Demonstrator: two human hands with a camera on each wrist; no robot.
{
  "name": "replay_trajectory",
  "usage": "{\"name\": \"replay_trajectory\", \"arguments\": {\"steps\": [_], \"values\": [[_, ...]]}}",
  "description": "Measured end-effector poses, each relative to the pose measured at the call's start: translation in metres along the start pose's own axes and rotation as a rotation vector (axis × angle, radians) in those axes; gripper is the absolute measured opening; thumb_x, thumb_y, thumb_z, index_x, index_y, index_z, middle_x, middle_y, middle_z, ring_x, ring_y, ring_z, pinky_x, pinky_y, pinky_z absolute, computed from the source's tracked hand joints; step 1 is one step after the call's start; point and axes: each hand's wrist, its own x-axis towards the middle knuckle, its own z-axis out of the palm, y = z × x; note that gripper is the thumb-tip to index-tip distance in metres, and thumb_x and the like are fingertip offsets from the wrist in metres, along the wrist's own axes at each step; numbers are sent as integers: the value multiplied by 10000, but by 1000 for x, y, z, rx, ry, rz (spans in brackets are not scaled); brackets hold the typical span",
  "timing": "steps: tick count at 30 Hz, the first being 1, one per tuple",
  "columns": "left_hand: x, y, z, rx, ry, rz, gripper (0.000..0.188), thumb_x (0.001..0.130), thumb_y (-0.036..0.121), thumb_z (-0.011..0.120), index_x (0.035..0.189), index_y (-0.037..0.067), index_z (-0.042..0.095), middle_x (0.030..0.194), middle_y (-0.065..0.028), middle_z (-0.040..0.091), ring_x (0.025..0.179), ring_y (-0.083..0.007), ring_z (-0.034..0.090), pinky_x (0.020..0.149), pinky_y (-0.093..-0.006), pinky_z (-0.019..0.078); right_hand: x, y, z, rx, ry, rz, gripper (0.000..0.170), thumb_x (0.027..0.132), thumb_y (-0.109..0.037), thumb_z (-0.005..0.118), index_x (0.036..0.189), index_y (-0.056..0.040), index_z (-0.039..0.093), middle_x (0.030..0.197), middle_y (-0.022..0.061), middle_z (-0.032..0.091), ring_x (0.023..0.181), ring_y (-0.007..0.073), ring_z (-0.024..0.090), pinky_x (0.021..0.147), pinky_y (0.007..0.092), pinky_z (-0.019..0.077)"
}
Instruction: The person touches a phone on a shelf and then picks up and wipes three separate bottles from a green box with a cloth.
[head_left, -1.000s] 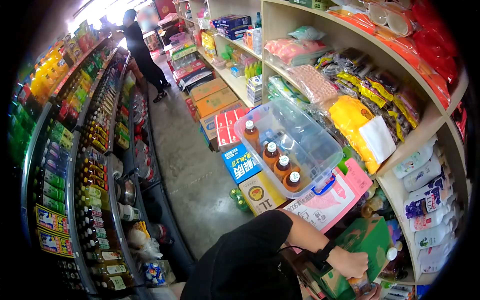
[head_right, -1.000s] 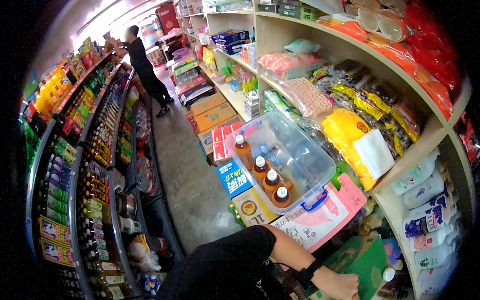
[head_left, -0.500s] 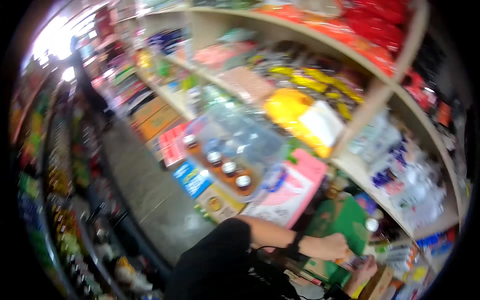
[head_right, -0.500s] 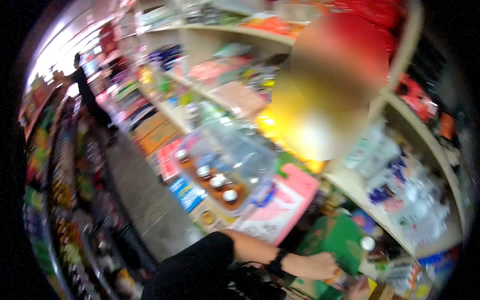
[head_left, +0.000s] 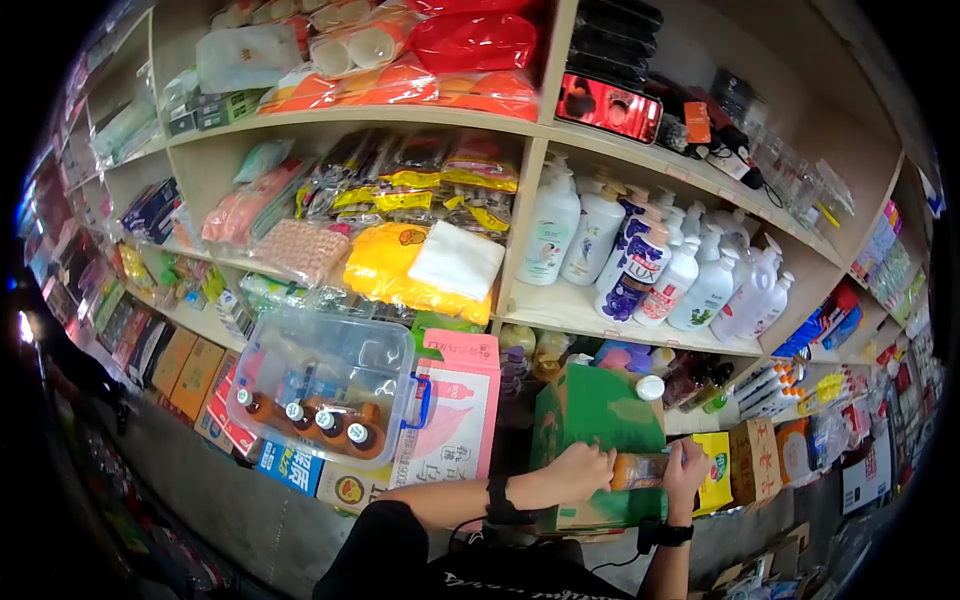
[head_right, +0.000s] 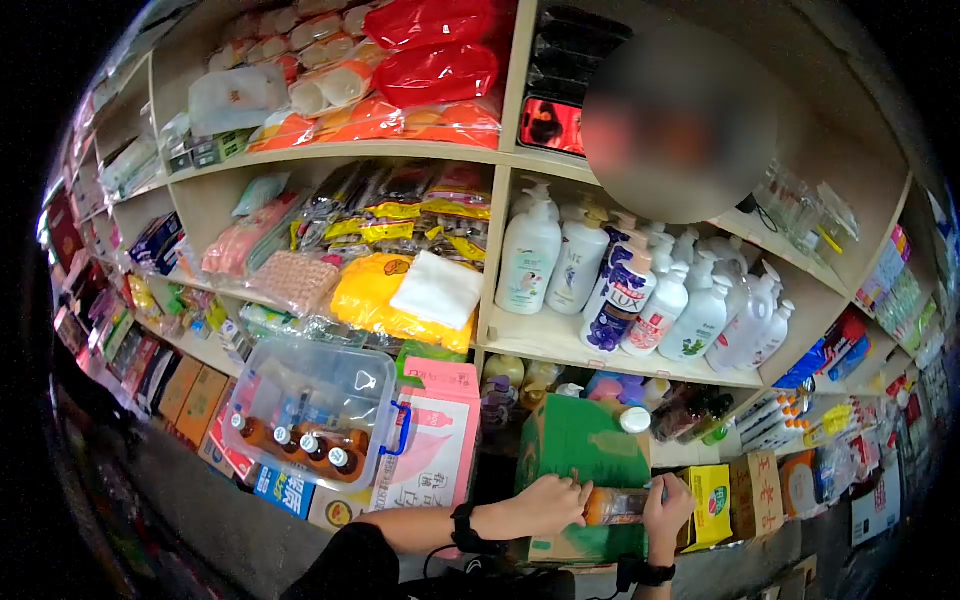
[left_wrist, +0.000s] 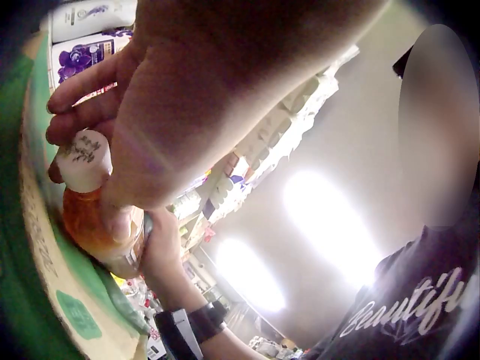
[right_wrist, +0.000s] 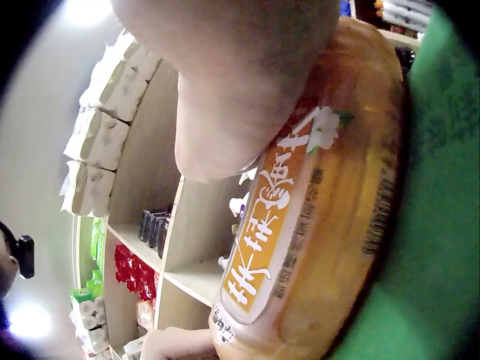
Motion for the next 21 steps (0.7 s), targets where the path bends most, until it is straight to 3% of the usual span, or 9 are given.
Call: {"name": "replay_trajectory", "arguments": {"steps": [3, 4, 5, 7, 8, 12, 15, 16, 21], "values": [[-1, -2, -1, 1, -4, -9, 726, 882, 455, 732, 1261, -157, 642, 801, -161, 722, 709, -274, 709, 621, -356, 545, -1, 0, 0, 88, 33, 29, 241, 958, -164, 585, 798, -13, 686, 680, 190, 597, 635, 376, 606, 585, 459, 430], [-1, -2, -1, 8, 5, -11, 722, 882, 454, 733, 1263, -152, 643, 797, -152, 718, 712, -272, 707, 615, -359, 540, -4, 0, -1, 140, 35, 118, 261, 974, -152, 584, 778, -2, 669, 654, 137, 601, 582, 266, 569, 572, 387, 411], [-1, -2, -2, 9, 1, -5, 722, 882, 454, 733, 1263, -152, 643, 797, -152, 718, 712, -272, 707, 615, -359, 540, -6, 1, -1, 141, 40, 124, 261, 974, -152, 584, 778, -2, 669, 654, 137, 601, 582, 266, 569, 572, 387, 411], [-1, -2, -5, 0, -22, -4, 723, 877, 453, 740, 1271, -145, 641, 790, -136, 709, 715, -272, 704, 604, -363, 529, -9, 11, 0, 471, 85, 300, 279, 983, -133, 578, 758, 16, 647, 655, 71, 620, 575, 168, 515, 572, 325, 387], [-2, -2, -3, 1, -26, 2, 723, 877, 453, 740, 1271, -145, 641, 790, -136, 709, 715, -272, 704, 604, -363, 529, -8, 19, 8, 584, 202, 256, 319, 998, -145, 559, 738, 17, 646, 692, 57, 664, 580, 139, 519, 574, 311, 396], [-2, -5, 1, -9, 20, 8, 729, 873, 451, 748, 1276, -146, 636, 790, -136, 706, 719, -273, 704, 605, -364, 528, -5, 22, 6, 803, 329, 467, 364, 1011, -164, 527, 717, 11, 650, 723, 94, 690, 607, 154, 564, 596, 315, 439], [-2, -3, -2, -31, 4, -1, 722, 866, 438, 759, 1263, -153, 636, 792, -145, 705, 716, -279, 706, 608, -367, 532, -2, 25, -3, 961, 266, 841, 358, 1017, -242, 528, 802, 4, 674, 789, 113, 723, 666, 196, 623, 663, 336, 504], [-1, -3, -2, -51, -7, -14, 714, 862, 427, 765, 1253, -156, 637, 791, -150, 703, 715, -283, 707, 608, -369, 534, -3, 29, -6, 992, 189, 807, 333, 1022, -280, 532, 905, -5, 678, 831, 109, 730, 712, 211, 647, 706, 344, 531], [-2, 1, -3, -53, 22, 1, 707, 856, 397, 779, 1232, -182, 628, 783, -163, 699, 709, -294, 710, 605, -372, 542, -7, 51, 7, 1194, 178, 868, 373, 1044, -336, 507, 948, -26, 692, 879, 91, 726, 786, 201, 666, 721, 308, 530]]}}
